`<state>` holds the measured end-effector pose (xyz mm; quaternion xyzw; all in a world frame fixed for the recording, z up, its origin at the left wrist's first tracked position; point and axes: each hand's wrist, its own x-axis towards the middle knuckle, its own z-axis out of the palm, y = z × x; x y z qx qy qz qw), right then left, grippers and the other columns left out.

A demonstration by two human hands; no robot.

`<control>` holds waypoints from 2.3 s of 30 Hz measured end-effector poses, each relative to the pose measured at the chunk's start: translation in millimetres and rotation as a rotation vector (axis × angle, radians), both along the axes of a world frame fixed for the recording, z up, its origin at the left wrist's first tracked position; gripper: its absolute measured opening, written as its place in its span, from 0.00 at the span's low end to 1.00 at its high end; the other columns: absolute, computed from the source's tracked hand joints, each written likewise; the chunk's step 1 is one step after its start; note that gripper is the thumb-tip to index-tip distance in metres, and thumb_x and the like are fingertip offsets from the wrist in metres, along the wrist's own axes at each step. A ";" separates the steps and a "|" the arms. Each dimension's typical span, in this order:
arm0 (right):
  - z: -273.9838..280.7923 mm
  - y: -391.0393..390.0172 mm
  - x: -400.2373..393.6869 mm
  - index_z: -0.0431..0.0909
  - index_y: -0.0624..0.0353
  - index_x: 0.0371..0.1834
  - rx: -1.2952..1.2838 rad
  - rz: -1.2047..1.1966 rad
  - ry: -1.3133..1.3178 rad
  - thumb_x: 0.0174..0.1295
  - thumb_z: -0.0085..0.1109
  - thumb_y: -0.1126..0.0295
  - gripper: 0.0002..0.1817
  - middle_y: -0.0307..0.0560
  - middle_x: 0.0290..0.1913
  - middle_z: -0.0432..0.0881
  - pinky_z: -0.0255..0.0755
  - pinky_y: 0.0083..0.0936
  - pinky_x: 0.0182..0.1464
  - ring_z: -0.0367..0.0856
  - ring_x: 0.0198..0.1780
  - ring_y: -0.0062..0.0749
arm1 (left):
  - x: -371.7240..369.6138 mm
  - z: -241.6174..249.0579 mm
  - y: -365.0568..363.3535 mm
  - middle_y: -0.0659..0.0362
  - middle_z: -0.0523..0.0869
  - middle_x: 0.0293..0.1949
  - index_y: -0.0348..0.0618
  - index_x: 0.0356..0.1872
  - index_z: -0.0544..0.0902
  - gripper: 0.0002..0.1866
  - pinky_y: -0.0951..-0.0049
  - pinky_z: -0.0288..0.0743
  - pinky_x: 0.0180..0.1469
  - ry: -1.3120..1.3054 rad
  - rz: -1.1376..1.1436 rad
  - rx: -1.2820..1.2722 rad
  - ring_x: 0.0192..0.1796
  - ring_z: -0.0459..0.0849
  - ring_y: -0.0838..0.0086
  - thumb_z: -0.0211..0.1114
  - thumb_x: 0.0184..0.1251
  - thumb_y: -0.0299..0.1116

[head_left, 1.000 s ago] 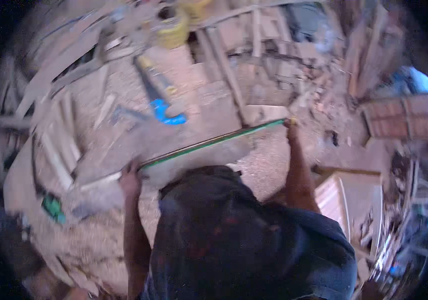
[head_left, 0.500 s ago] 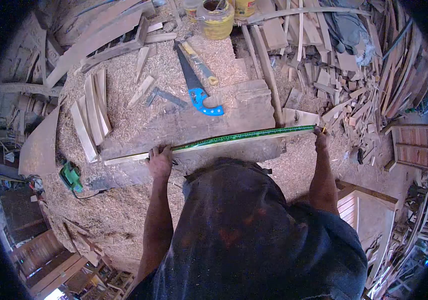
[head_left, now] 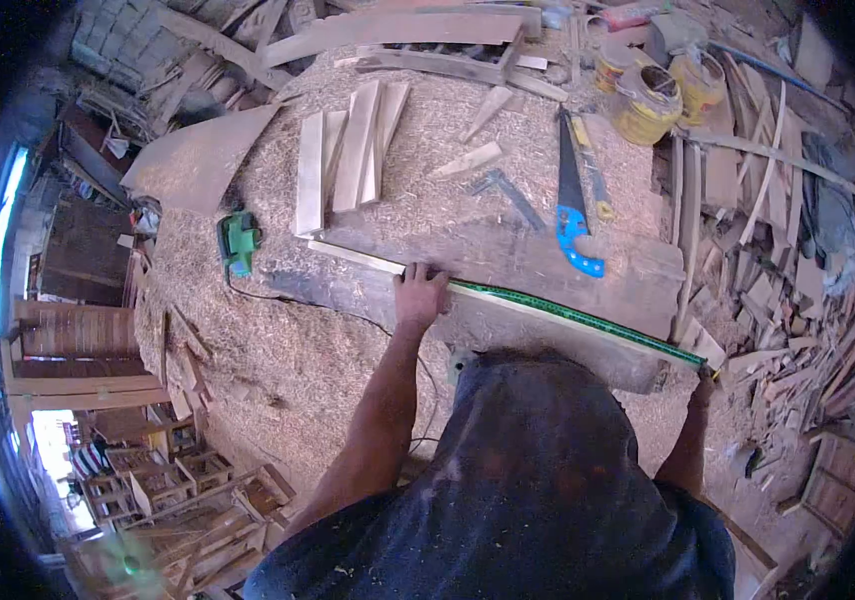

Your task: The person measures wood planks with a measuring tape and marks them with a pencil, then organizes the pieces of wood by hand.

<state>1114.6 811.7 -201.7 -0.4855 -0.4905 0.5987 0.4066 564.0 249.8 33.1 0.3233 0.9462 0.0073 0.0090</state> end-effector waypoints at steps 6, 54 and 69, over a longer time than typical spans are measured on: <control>15.4 -57.9 -51.6 0.88 0.56 0.47 -0.013 0.089 -0.074 0.69 0.72 0.66 0.09 0.35 0.47 0.86 0.75 0.26 0.55 0.81 0.48 0.23 | -36.4 -13.1 -49.7 0.57 0.83 0.60 0.69 0.59 0.88 0.17 0.39 0.73 0.67 0.036 0.104 -0.012 0.67 0.78 0.53 0.64 0.72 0.43; 563.1 -728.7 -552.8 0.79 0.60 0.46 0.146 1.742 1.298 0.67 0.64 0.67 0.10 0.58 0.37 0.86 0.79 0.47 0.44 0.87 0.41 0.57 | -115.0 -3.4 -125.9 0.60 0.81 0.65 0.73 0.66 0.85 0.19 0.35 0.77 0.62 -0.058 0.051 -0.131 0.69 0.78 0.52 0.60 0.78 0.43; 593.0 -705.9 -577.5 0.87 0.52 0.56 -0.192 2.152 1.095 0.86 0.53 0.48 0.21 0.45 0.45 0.84 0.73 0.40 0.51 0.81 0.47 0.31 | -115.0 -9.1 -132.4 0.59 0.79 0.66 0.72 0.66 0.84 0.22 0.35 0.75 0.62 -0.047 0.021 -0.082 0.71 0.77 0.55 0.68 0.72 0.48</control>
